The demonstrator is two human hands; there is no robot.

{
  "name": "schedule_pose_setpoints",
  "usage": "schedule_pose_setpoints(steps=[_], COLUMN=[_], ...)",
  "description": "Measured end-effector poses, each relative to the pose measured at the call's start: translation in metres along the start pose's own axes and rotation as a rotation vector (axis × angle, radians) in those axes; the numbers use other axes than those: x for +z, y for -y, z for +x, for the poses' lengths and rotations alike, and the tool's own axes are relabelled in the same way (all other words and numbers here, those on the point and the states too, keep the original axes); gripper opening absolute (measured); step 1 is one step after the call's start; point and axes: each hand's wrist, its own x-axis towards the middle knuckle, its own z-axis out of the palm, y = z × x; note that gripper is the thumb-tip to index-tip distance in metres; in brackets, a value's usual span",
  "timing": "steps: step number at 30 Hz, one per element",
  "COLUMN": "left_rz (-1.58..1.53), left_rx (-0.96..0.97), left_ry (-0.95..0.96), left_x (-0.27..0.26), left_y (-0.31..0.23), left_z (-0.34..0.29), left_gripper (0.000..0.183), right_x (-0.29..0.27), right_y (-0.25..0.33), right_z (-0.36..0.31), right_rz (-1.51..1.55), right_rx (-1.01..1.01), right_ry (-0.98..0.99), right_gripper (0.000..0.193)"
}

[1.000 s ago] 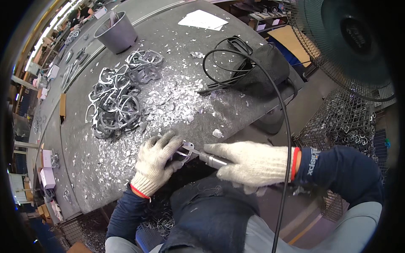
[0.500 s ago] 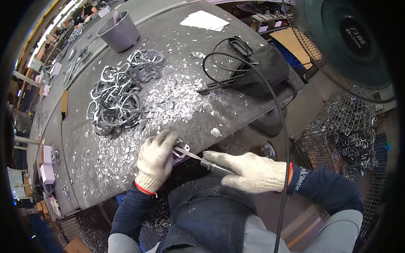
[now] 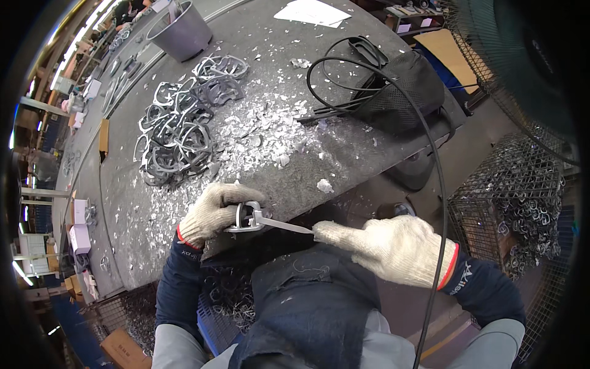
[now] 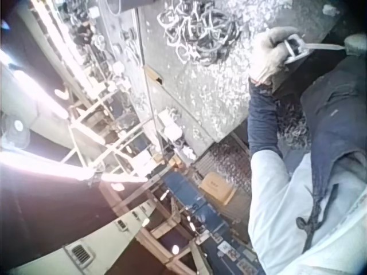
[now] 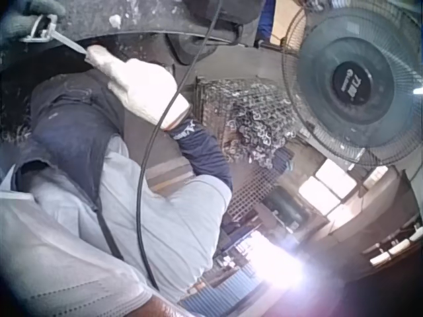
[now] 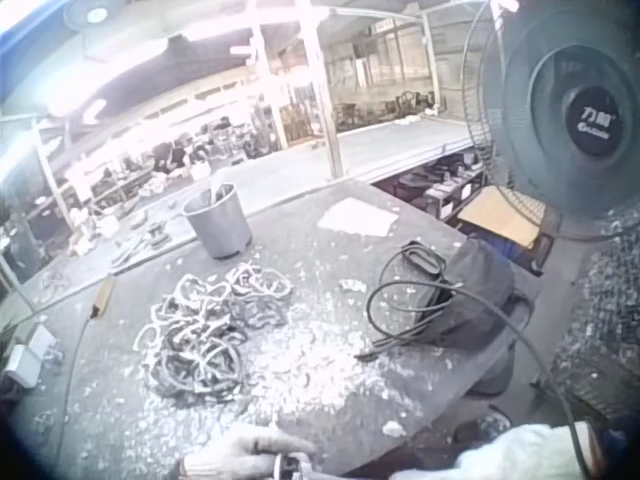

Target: The person files the edges of a small metal part by hand with a hand file to remove burrs and smooth the finish.

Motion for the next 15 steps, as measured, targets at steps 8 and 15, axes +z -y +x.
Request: schedule_pose_setpoints(steps=[8, 15], left_rz=[0.031, 0.109], left_rx=[0.083, 0.128], left_ry=[0.045, 0.098], left_x=[-0.005, -0.008], left_y=[0.009, -0.001], left_z=[0.004, 0.006], left_gripper=[0.04, 0.039], right_x=[-0.018, -0.037], right_y=[0.001, -0.005], right_z=[0.015, 0.017], right_rz=[-0.259, -0.278], right_rx=[-0.101, -0.142], right_ry=[-0.08, -0.008], right_gripper=[0.075, 0.079])
